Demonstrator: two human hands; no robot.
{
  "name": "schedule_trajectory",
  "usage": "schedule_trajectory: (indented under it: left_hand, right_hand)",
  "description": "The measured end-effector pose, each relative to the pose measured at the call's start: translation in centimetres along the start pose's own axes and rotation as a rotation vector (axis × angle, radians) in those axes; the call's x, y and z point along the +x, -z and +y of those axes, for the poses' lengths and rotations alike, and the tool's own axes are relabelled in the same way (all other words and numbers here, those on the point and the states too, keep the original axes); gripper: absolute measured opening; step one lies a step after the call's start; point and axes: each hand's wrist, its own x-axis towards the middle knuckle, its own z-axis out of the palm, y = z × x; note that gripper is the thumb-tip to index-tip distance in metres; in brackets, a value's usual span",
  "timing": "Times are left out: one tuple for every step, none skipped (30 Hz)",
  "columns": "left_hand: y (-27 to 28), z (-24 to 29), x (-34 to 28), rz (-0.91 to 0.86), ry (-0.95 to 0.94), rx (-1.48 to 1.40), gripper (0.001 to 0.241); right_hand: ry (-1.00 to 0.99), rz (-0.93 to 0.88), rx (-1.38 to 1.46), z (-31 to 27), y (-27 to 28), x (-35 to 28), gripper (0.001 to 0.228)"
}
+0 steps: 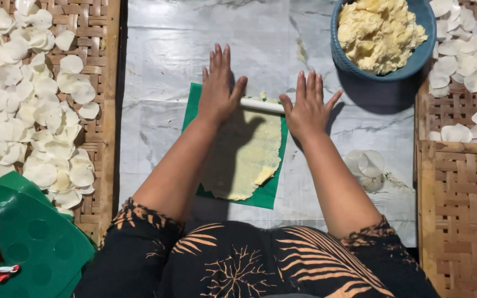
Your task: Rolling out a small piece of dough into a thin sheet using a rolling pin
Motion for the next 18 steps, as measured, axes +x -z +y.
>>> schedule_trajectory:
  left_hand:
    - [0.3,-0.6,0.1,-0.002,-0.003,0.001,0.082]
    - [0.7,-1.3,0.4,0.094,-0.064,0.040,0.083]
    - [1.0,-2.0,0.7,0.190,-0.124,0.079,0.083]
    - [1.3,-2.7,0.3,0.186,-0.123,0.079,0.083]
    - [1.7,-3.4,-0.1,0.209,-0.247,0.099,0.071]
    - [2.3,-4.3,-0.4,0.236,-0.370,0.122,0.059]
    - [2.3,-4.7,-1.5,0.237,-0.367,0.125,0.059]
    - [2.4,-5.1,-2.5,0.127,-0.336,0.205,0.056]
    - [2.5,-5.5,-3.5,0.017,-0.304,0.284,0.055]
    - [2.7,-5.7,-3.4,0.015,-0.296,0.285,0.055]
    - [2.8,-5.9,-3.3,-0.005,-0.293,0.302,0.048]
    - [2.6,-5.7,-3.0,-0.027,-0.298,0.312,0.041]
    - [1.9,-6.0,-3.1,-0.031,-0.298,0.307,0.041]
    - [1.4,-6.2,-2.6,-0.004,-0.297,0.341,0.035]
    - [0.9,-6.4,-2.2,0.024,-0.295,0.375,0.030]
    - [1.1,-5.8,-2.2,0.029,-0.294,0.375,0.030]
    - [1.3,-5.2,-2.3,0.088,-0.318,0.401,0.026]
    - [1.5,-4.8,-2.6,0.143,-0.338,0.428,0.022]
  right_hand:
    - [-0.003,0.002,0.002,0.3,-0.5,1.0,0.083]
    - [-0.015,0.107,0.042,0.6,-1.0,2.1,0.081]
    - [-0.028,0.213,0.081,0.9,-1.6,3.3,0.080]
    - [-0.030,0.210,0.082,1.7,-1.8,3.4,0.080]
    - [0.042,0.367,0.116,2.5,-2.1,3.6,0.059]
    - [0.123,0.524,0.152,3.1,-2.3,4.0,0.042]
    - [0.126,0.523,0.155,3.7,-1.9,2.9,0.042]
    - [0.154,0.303,0.256,4.3,-1.4,2.0,0.042]
    - [0.182,0.081,0.351,4.8,-1.0,1.2,0.043]
    - [0.185,0.074,0.353,5.0,-0.6,0.9,0.043]
    - [0.248,-0.007,0.314,5.2,-0.3,0.7,0.030]
    - [0.303,-0.084,0.270,5.8,0.1,0.3,0.042]
    - [0.297,-0.088,0.268,6.1,-0.2,0.2,0.042]
    - [0.325,-0.053,0.279,6.3,-0.3,0.6,0.037]
    - [0.354,-0.017,0.290,6.5,-0.3,1.0,0.032]
    - [0.358,-0.015,0.287,6.3,0.6,0.7,0.032]
    - [0.402,0.079,0.303,6.1,1.4,0.4,0.031]
    - [0.445,0.168,0.320,5.8,2.1,0.0,0.030]
